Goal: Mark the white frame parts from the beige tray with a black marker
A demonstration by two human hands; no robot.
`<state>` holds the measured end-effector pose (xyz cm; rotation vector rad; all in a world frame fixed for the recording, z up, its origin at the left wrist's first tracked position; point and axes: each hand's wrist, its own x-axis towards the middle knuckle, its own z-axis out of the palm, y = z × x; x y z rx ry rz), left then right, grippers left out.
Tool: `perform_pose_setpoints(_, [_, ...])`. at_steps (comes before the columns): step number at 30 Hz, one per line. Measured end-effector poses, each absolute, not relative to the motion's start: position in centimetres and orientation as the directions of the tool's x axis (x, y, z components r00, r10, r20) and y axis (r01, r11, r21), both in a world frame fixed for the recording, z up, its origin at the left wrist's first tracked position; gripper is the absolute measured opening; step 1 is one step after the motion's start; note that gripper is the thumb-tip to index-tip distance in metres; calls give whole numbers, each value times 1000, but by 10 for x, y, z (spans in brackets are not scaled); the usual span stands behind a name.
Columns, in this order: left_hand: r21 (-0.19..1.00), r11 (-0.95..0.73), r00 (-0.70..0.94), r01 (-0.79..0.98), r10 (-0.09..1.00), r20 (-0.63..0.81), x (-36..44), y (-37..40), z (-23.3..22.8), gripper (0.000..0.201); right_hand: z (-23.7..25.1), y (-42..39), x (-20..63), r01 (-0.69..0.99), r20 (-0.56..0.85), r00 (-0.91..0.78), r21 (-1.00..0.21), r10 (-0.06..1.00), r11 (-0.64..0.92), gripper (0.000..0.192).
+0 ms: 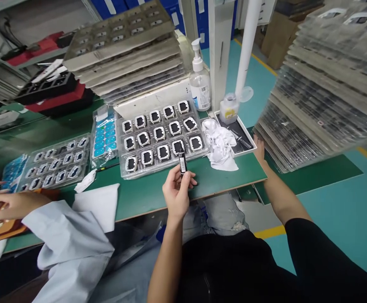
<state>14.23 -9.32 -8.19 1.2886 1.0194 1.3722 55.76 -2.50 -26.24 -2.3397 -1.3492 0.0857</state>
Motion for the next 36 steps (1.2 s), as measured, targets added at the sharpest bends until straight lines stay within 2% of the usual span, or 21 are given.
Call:
perform_pose_setpoints(5, [977,-194,1,-89,981,195,144,-92,-84,54,-273,-21,559,692,89,665,-446,742,-567,50])
perform_pose_setpoints(19, [982,-180,-31,-53,983,179,146,-92,-81,55,-299,13,548,520,91,812,-563,577,-643,49])
perform_pose_setpoints(26, [987,-152,-13,-46,988,151,147,-93,-82,56,-295,4,544,552,72,771,-570,632,-609,56])
perform_pose_setpoints(31, [993,-100,12,-63,995,101,145,-95,-83,55,-281,-12,552,597,44,713,-562,700,-572,70])
perform_pose_setpoints(36, [999,-19,53,-42,998,22,144,-99,-80,56,-270,-21,567,604,17,696,-553,717,-574,53])
